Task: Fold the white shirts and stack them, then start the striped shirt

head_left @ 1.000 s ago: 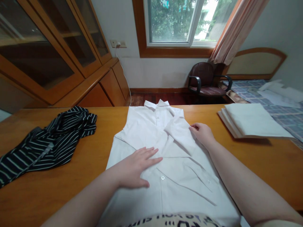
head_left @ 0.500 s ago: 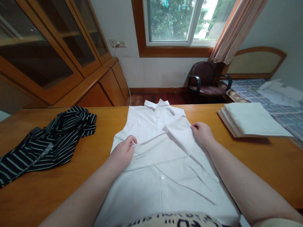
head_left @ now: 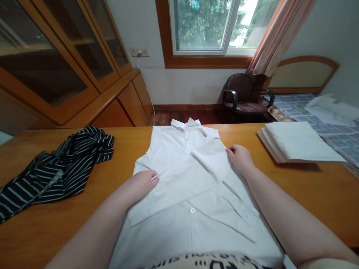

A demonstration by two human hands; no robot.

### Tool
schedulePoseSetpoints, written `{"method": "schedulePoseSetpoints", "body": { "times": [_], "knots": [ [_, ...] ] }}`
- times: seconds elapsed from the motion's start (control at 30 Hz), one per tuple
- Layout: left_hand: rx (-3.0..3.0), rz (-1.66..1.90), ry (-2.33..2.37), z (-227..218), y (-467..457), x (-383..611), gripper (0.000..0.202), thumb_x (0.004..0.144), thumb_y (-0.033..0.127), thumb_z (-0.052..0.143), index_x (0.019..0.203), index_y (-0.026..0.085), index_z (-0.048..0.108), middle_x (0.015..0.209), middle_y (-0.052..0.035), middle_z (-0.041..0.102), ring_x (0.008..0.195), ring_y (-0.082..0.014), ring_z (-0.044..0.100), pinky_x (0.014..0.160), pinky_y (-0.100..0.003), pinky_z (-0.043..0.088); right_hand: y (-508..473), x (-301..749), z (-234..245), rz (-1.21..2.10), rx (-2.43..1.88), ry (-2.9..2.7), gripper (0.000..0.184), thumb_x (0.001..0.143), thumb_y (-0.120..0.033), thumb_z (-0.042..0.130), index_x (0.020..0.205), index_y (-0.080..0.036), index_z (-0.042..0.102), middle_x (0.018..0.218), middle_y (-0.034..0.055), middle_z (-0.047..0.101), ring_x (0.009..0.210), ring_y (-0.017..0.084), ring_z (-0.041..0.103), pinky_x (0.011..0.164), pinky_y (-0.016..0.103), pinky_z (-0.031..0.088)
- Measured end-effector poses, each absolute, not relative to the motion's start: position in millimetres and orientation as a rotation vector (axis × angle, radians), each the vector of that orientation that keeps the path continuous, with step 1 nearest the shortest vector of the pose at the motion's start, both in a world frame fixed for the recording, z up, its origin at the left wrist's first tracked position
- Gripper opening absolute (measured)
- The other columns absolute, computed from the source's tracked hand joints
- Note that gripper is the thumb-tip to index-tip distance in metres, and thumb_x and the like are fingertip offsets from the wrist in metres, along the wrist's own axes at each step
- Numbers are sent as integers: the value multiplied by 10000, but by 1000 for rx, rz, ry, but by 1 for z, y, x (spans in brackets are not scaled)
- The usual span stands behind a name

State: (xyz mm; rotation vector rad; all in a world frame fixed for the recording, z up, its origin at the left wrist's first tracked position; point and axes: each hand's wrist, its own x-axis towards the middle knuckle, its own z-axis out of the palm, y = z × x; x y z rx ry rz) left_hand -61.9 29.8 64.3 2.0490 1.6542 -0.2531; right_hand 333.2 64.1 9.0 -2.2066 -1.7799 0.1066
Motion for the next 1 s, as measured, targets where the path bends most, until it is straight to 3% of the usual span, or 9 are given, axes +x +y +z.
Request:
{"method": "schedulePoseSetpoints", "body": {
  "times": [0.17,0.33,0.53,0.6,0.7,0.77,0.87,1.0],
  "knots": [
    [2022,-502,1559,67,29,-74,186,677,394,574,645,215,536,680,-21,622,606,-190,556,524,-279,292,64,332,9,115,-2232,-1758,230,879,-332,505,837,-193,684,898,72,697,851,205,593,705,291,368],
    [2040,-208,1566,71,34,-64,297,789,474,461,662,215,535,683,-2,610,628,-165,544,541,-265,298,64,332,9,118,-2213,-1762,231,876,-338,504,818,-198,679,882,66,698,840,208,597,703,291,373],
    [1962,-407,1498,65,37,-73,183,689,386,578,628,213,569,633,20,594,571,-149,514,510,-261,288,65,332,10,111,-2254,-1766,265,892,-343,475,835,-190,683,898,87,699,835,209,599,682,289,368],
    [1977,-319,1504,64,39,-75,213,727,420,566,668,217,595,656,18,610,595,-153,538,531,-261,327,64,332,11,120,-2248,-1761,267,886,-351,479,828,-189,683,893,86,698,834,208,598,684,286,371],
    [2100,31,1585,61,43,-72,298,847,451,447,831,223,637,805,-15,662,733,-177,595,647,-278,418,61,333,11,179,-2219,-1690,278,877,-369,478,829,-190,685,883,78,700,826,207,602,684,284,383],
    [2216,240,1583,55,48,-68,341,887,429,401,993,212,642,1006,-57,672,923,-201,605,811,-313,448,62,335,11,253,-2181,-1592,284,876,-367,471,880,-188,691,912,75,705,839,205,612,694,280,399],
    [2381,297,1510,39,54,-66,417,889,418,425,1204,203,594,1346,-100,534,1251,-246,457,1059,-399,329,73,338,12,384,-2114,-1453,288,873,-325,472,973,-170,693,972,82,710,885,202,627,733,277,428],
    [2439,120,1529,20,60,-67,508,893,445,428,1347,230,501,1501,-96,363,1403,-284,257,1133,-481,202,107,341,12,510,-2070,-1417,278,861,-322,541,915,-105,706,876,120,707,811,220,642,689,300,471]
  ]
}}
